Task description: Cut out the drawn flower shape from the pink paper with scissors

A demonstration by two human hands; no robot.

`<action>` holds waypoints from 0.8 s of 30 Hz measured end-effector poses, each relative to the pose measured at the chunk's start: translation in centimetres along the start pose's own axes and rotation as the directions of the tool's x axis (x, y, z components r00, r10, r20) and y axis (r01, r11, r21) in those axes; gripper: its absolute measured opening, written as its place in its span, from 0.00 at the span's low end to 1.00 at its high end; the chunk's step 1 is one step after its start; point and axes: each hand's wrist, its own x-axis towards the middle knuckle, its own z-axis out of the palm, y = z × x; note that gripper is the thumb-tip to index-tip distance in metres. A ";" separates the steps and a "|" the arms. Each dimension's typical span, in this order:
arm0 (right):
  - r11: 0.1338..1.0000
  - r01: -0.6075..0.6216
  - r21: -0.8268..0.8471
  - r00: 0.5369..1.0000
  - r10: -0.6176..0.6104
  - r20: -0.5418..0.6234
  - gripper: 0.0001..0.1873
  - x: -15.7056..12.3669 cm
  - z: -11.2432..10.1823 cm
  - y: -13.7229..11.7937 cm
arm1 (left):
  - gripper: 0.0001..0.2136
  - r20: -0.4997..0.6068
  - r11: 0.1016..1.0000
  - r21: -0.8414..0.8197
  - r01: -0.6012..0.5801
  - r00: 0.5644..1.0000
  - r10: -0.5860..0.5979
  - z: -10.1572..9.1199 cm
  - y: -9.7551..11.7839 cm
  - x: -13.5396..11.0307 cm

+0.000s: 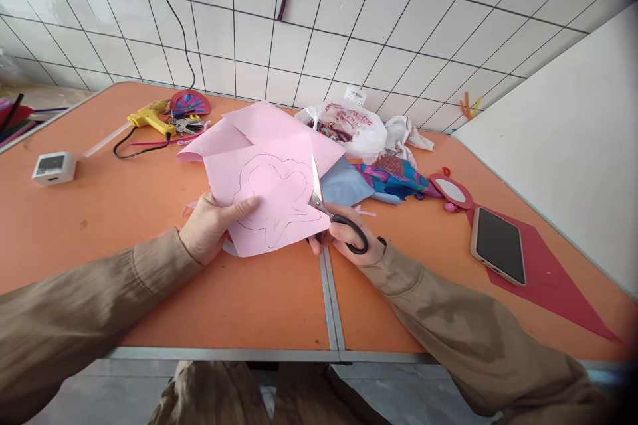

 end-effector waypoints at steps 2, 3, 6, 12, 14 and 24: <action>1.000 0.010 -0.001 1.000 -0.010 0.001 0.23 0.0 0.1 0.0 | 0.19 -0.015 1.000 0.013 -0.007 1.000 0.008 0.0 0.0 0.1; 1.000 0.014 -0.008 1.000 -0.014 0.000 0.23 0.1 0.1 -0.1 | 0.20 -0.019 1.000 0.019 -0.006 1.000 0.006 0.0 0.0 0.1; 0.999 0.013 -0.039 1.000 -0.014 -0.015 0.23 0.1 0.3 -0.3 | 0.21 -0.030 1.000 0.009 0.003 1.000 -0.002 0.0 0.0 0.0; 0.998 0.032 -0.053 0.999 -0.032 -0.013 0.21 0.1 0.4 -0.5 | 0.18 -0.024 1.000 0.015 -0.007 1.000 0.007 -0.2 -0.2 0.1; 0.999 0.018 -0.046 1.000 -0.018 -0.015 0.22 0.1 0.4 -0.5 | 0.17 -0.010 0.999 0.030 -0.027 1.000 0.028 -0.2 -0.3 0.1; 0.999 -0.019 0.029 1.000 0.019 0.017 0.23 0.0 0.5 -0.5 | 0.23 -0.228 0.971 -0.112 -0.211 0.957 0.182 -0.5 0.9 1.5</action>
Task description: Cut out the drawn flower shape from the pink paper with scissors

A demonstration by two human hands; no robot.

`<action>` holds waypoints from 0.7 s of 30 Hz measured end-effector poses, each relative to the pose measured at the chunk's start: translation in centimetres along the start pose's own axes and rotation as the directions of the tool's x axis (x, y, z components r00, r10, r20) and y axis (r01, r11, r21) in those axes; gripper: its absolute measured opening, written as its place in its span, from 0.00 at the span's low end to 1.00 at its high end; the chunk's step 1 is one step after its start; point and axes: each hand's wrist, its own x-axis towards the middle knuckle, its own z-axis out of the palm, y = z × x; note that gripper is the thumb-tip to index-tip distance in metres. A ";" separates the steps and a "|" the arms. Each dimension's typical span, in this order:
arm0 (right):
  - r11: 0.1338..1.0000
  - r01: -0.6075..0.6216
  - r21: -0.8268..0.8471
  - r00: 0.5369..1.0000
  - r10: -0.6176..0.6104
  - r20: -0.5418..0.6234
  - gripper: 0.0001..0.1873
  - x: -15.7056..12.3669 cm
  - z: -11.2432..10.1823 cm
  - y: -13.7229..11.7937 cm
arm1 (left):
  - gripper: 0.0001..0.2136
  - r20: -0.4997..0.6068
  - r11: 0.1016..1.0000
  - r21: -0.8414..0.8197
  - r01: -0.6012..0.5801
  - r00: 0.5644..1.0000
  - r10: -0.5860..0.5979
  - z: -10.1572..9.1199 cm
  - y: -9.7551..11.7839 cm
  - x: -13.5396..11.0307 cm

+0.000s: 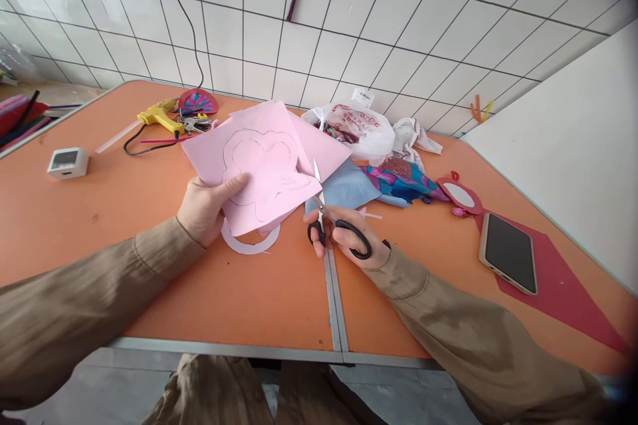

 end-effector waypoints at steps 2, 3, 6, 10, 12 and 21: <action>1.000 0.001 -0.004 1.000 -0.001 0.010 0.24 -0.1 0.0 0.1 | 0.21 -0.033 0.999 -0.052 -0.013 0.999 0.012 0.0 0.2 0.5; 1.000 0.006 -0.005 1.000 -0.006 0.004 0.25 -0.2 0.0 0.2 | 0.20 -0.044 0.997 -0.073 -0.016 0.999 0.013 0.0 0.2 0.6; 0.997 0.040 -0.063 0.995 -0.046 -0.093 0.28 -0.3 0.1 0.2 | 0.18 -0.056 0.995 -0.092 -0.024 0.998 0.019 0.0 0.3 0.8; 0.905 0.002 -0.426 0.963 -0.116 -0.243 0.30 -0.3 1.0 -0.5 | 0.16 -0.076 0.993 -0.090 -0.077 0.995 0.070 0.0 0.5 0.8; 0.764 -0.074 -0.641 0.957 -0.127 -0.262 0.30 -0.2 1.6 -1.0 | 0.15 -0.112 0.990 -0.098 -0.103 0.989 0.092 0.0 0.8 1.0; 0.202 -0.087 -0.976 0.996 -0.001 -0.089 0.10 -0.3 3.5 -2.5 | 0.16 -0.153 0.992 -0.076 -0.101 0.984 0.089 -0.2 1.1 1.7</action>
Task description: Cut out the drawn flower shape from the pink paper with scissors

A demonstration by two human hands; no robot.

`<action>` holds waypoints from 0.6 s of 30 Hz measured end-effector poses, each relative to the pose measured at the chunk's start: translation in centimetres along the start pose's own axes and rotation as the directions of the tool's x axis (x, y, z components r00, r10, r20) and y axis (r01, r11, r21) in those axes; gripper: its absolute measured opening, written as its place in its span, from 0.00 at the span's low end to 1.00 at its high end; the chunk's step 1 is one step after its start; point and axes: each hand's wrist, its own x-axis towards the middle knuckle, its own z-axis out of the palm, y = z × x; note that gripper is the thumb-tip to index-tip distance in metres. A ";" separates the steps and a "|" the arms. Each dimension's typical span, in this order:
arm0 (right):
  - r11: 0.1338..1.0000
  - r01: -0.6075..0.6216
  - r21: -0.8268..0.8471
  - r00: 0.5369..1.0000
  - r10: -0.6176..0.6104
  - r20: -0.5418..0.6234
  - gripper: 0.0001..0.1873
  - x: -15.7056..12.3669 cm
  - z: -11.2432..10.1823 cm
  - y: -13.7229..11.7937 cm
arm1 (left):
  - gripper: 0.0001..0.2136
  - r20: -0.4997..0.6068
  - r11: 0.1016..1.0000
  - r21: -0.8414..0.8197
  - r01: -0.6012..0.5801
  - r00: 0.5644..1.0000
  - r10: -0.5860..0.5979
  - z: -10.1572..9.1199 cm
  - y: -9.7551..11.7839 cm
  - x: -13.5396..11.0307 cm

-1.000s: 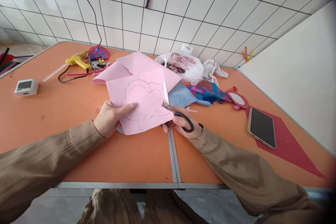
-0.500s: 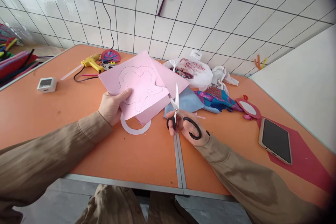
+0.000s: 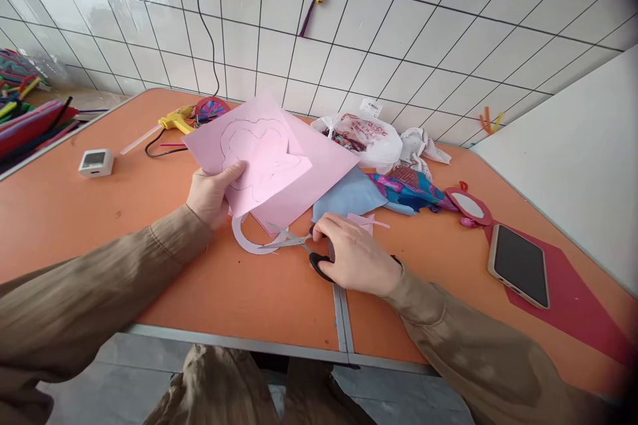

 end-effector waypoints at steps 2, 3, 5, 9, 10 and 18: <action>1.000 0.005 -0.004 0.999 -0.005 0.039 0.10 0.0 -0.4 -0.2 | 0.18 0.068 1.000 0.020 -0.003 0.998 0.002 0.0 -0.3 -0.5; 1.000 0.001 -0.016 0.998 0.000 0.061 0.09 -0.1 -0.6 -0.4 | 0.18 0.099 1.000 0.028 0.001 0.995 -0.004 0.0 -0.5 -0.7; 0.999 -0.015 -0.038 0.993 0.019 0.114 0.08 -0.2 -1.1 -0.7 | 0.18 0.152 0.999 0.041 0.018 0.988 -0.024 0.0 -0.7 -1.2; 0.994 0.063 0.085 0.977 -0.079 0.200 0.16 -0.5 -2.1 -0.9 | 0.17 0.195 0.994 0.091 0.060 0.978 -0.076 -0.2 -1.0 -1.8; 0.987 0.086 0.135 0.978 -0.110 0.176 0.16 -0.5 -2.2 -0.7 | 0.18 0.200 0.992 0.103 0.067 0.976 -0.087 -0.2 -1.1 -1.8; 0.623 -0.033 0.782 0.925 0.315 -0.212 0.15 0.7 -2.0 1.6 | 0.18 0.326 0.969 0.219 0.114 0.927 -0.183 -0.3 -1.2 -2.8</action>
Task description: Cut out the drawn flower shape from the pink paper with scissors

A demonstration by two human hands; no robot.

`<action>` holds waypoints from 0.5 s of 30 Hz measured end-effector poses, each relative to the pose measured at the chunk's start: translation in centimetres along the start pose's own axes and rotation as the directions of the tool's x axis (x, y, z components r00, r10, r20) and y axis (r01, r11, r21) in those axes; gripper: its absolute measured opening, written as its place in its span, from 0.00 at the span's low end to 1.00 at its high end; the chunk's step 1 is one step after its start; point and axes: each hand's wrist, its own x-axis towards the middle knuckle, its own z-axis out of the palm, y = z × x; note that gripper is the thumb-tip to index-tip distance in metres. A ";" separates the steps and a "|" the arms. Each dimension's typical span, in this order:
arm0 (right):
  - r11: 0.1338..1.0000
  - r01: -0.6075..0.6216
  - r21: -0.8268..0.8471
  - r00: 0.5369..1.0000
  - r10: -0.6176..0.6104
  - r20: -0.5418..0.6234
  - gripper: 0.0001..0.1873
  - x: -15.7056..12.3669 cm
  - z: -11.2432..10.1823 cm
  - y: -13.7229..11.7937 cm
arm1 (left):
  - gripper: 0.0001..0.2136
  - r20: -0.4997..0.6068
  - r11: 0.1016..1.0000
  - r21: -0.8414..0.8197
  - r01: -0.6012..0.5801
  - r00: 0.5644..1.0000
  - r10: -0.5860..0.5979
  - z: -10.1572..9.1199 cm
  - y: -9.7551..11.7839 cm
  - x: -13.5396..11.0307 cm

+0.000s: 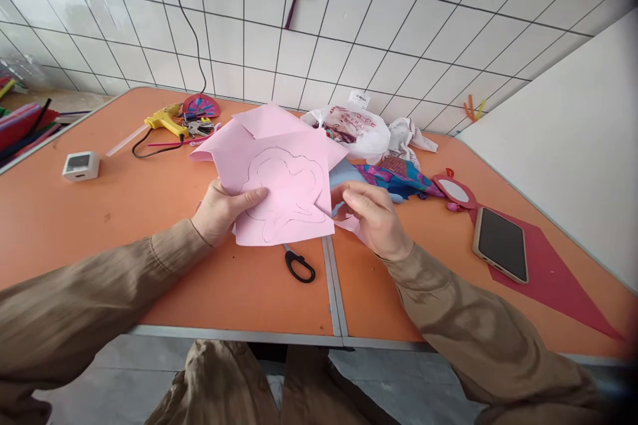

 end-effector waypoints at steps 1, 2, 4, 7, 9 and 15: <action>0.993 -0.022 0.117 1.000 0.020 0.020 0.17 0.1 0.2 0.0 | 0.18 0.024 1.000 0.016 0.013 1.000 -0.013 0.2 0.0 -0.2; 0.979 -0.052 0.197 0.998 0.044 0.047 0.18 0.1 0.5 -0.1 | 0.18 0.045 0.999 0.032 0.020 0.999 -0.022 0.4 0.1 -0.5; 0.955 -0.087 0.283 0.995 0.071 0.067 0.15 0.0 1.3 -0.2 | 0.16 0.081 0.997 0.068 0.030 0.996 -0.036 0.7 0.1 -0.9; 0.944 -0.147 0.296 0.989 0.146 0.024 0.10 -0.2 2.3 -0.2 | 0.15 0.124 0.991 0.123 0.045 0.990 -0.061 1.0 0.3 -1.3; 0.944 -0.176 0.280 0.982 0.188 -0.017 0.09 -0.2 2.6 0.1 | 0.16 0.165 0.986 0.153 0.071 0.982 -0.096 1.0 0.3 -1.4; 0.942 -0.178 0.284 0.981 0.194 -0.028 0.10 -0.3 2.7 0.5 | 0.19 0.224 0.981 0.033 0.192 0.955 -0.194 0.9 0.1 -1.4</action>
